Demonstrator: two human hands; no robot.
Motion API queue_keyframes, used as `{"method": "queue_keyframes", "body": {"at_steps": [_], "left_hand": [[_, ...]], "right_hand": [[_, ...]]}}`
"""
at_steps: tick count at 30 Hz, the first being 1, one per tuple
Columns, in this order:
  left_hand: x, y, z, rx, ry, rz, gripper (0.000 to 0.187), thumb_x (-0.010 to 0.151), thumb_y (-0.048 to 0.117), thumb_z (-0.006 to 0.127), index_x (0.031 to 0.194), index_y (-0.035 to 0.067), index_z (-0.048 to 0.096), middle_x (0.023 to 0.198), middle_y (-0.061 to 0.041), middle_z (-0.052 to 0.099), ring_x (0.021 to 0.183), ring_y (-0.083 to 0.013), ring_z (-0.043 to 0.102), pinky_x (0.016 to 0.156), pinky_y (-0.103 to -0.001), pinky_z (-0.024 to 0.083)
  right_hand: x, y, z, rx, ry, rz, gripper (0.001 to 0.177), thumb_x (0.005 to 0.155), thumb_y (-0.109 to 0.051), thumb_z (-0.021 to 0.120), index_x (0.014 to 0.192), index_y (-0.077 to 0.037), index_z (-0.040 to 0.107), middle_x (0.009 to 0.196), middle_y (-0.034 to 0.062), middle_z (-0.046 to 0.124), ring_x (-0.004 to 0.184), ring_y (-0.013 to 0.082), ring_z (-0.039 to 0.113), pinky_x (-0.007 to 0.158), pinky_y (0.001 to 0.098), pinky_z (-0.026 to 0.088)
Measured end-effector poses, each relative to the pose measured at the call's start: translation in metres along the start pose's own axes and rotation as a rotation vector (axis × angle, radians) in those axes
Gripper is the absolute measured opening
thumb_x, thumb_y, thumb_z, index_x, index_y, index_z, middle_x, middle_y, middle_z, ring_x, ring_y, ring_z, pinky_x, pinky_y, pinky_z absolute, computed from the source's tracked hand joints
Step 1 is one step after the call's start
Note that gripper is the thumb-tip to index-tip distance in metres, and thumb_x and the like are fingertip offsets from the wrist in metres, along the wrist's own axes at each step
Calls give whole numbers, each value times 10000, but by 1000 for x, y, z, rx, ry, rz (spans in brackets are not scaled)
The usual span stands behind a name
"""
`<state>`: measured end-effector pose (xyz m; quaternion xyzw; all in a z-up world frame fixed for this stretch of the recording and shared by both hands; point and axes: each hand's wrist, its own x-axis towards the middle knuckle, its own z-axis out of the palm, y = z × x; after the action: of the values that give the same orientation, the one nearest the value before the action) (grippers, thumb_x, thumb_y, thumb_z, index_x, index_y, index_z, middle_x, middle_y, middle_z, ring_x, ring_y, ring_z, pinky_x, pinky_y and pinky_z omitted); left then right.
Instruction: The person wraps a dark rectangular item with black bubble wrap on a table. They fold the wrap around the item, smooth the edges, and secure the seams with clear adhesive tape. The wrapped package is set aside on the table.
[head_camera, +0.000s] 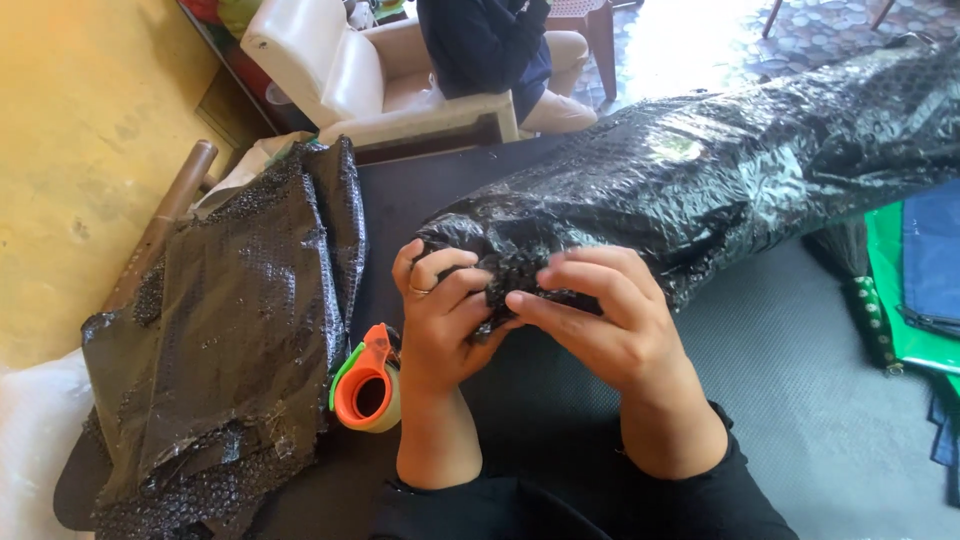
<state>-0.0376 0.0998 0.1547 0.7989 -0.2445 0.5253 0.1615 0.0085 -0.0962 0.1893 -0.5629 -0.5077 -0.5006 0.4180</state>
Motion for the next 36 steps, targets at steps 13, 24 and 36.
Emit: {"method": "queue_keyframes", "body": {"at_steps": [13,24,36], "left_hand": [[-9,-19,19,-16,184,13,396,962,511,649,767,176,731,889,13,656,1015,-227,669,1153,-552,332],[8,-1,9,45,147,-80,370,1058,361,554,762,148,611,1021,-22,749,1310,-317,613,1219,-659,-14],[0,4,13,-115,158,-160,100,934,106,673,1025,84,708,923,-34,745,887,-211,715,1048,-467,479]], "right_hand": [[-21,9,-2,186,-436,392,340,876,23,657,1214,10,696,939,191,743,856,396,744,712,482,592],[-15,8,6,79,-225,286,95,894,-73,773,977,-29,794,879,101,632,701,271,601,625,372,528],[-23,17,23,-267,-51,207,105,894,-128,793,975,-177,837,851,-7,660,806,196,571,748,317,480]]}}
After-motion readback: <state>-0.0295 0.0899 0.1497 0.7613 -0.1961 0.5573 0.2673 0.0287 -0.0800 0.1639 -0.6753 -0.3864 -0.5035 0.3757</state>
